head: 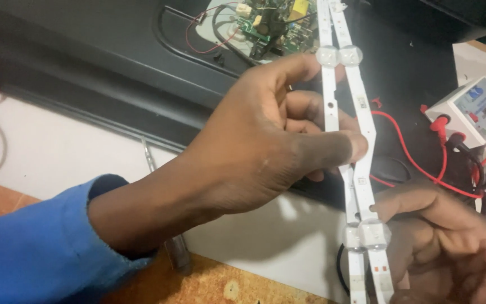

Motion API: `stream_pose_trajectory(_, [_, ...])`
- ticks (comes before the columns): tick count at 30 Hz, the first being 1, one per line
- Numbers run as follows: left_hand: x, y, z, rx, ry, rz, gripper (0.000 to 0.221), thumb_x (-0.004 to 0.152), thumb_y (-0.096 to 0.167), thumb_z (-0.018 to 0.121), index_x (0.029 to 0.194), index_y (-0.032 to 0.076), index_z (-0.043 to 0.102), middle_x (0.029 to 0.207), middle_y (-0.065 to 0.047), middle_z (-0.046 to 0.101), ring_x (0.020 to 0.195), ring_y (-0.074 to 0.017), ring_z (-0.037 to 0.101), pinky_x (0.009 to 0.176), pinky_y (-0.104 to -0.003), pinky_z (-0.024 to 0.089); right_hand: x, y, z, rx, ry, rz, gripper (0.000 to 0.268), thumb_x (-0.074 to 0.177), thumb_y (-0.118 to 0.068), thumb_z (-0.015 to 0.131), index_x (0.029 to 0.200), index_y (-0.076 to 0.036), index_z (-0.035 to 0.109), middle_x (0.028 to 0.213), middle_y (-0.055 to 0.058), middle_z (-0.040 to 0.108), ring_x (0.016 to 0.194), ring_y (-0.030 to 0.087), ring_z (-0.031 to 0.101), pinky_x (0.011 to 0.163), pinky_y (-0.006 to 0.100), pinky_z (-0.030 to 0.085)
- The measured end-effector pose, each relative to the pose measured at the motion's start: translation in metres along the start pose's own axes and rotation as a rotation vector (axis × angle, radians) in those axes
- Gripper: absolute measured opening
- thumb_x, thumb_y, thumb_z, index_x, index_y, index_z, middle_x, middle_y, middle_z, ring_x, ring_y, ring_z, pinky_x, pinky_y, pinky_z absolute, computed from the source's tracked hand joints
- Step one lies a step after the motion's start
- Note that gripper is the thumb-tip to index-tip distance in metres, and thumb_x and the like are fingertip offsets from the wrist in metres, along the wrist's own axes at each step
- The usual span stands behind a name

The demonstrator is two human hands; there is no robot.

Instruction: Inspecting and testing LED backlight strips from a disassembled television using a multimeter and an LED tester.

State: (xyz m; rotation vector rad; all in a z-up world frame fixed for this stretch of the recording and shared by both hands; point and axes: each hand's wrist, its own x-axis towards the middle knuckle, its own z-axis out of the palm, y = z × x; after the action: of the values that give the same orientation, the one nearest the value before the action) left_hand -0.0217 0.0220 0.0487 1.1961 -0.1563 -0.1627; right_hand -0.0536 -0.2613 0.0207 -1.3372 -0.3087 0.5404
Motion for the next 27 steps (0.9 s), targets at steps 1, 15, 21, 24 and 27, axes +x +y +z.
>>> stream_pose_trajectory(1, [0.0, 0.001, -0.001, 0.008, -0.008, 0.0, 0.06, 0.066, 0.012, 0.073, 0.124, 0.0, 0.064, 0.078, -0.008, 0.075, 0.054, -0.0098, 0.061, 0.05, -0.026, 0.054, 0.001, -0.002, -0.004, 0.008, -0.041, 0.067, 0.112, 0.095, -0.065, 0.121, 0.134, 0.016, 0.055, 0.073, 0.019, 0.069, 0.065, 0.033, 0.075, 0.053, 0.035, 0.057])
stream_pose_trajectory(15, [0.001, 0.008, 0.005, 0.076, 0.035, -0.094, 0.056, 0.063, 0.018, 0.077, 0.117, 0.005, 0.065, 0.085, -0.012, 0.08, 0.059, -0.0136, 0.068, 0.053, -0.028, 0.056, -0.001, 0.008, 0.028, -0.109, 0.204, -0.044, 0.061, 0.07, -0.009, 0.095, 0.119, 0.02, 0.071, 0.065, 0.015, 0.073, 0.051, 0.018, 0.067, 0.048, 0.022, 0.042])
stream_pose_trajectory(21, [0.001, 0.005, 0.004, 0.052, 0.025, -0.069, 0.06, 0.065, 0.018, 0.078, 0.121, 0.004, 0.064, 0.085, -0.012, 0.079, 0.063, -0.0147, 0.071, 0.053, -0.028, 0.057, 0.001, 0.008, 0.018, -0.126, 0.137, -0.047, 0.071, 0.069, -0.019, 0.1, 0.123, 0.017, 0.071, 0.061, 0.017, 0.078, 0.047, 0.019, 0.07, 0.047, 0.023, 0.048])
stream_pose_trajectory(24, [0.001, 0.005, 0.003, 0.02, 0.001, -0.044, 0.051, 0.068, 0.013, 0.077, 0.116, 0.004, 0.063, 0.083, -0.012, 0.077, 0.062, -0.0149, 0.07, 0.054, -0.027, 0.055, 0.001, 0.009, 0.016, -0.08, 0.083, -0.018, 0.08, 0.077, -0.036, 0.102, 0.125, 0.017, 0.068, 0.063, 0.018, 0.079, 0.049, 0.019, 0.072, 0.046, 0.024, 0.05])
stream_pose_trajectory(27, [0.002, 0.005, 0.004, 0.021, -0.008, -0.053, 0.054, 0.067, 0.017, 0.077, 0.118, 0.003, 0.063, 0.083, -0.011, 0.077, 0.063, -0.0139, 0.068, 0.054, -0.028, 0.054, 0.0, 0.008, 0.022, -0.116, 0.17, 0.0, 0.068, 0.066, -0.019, 0.101, 0.12, 0.016, 0.076, 0.059, 0.015, 0.077, 0.046, 0.019, 0.068, 0.045, 0.025, 0.047])
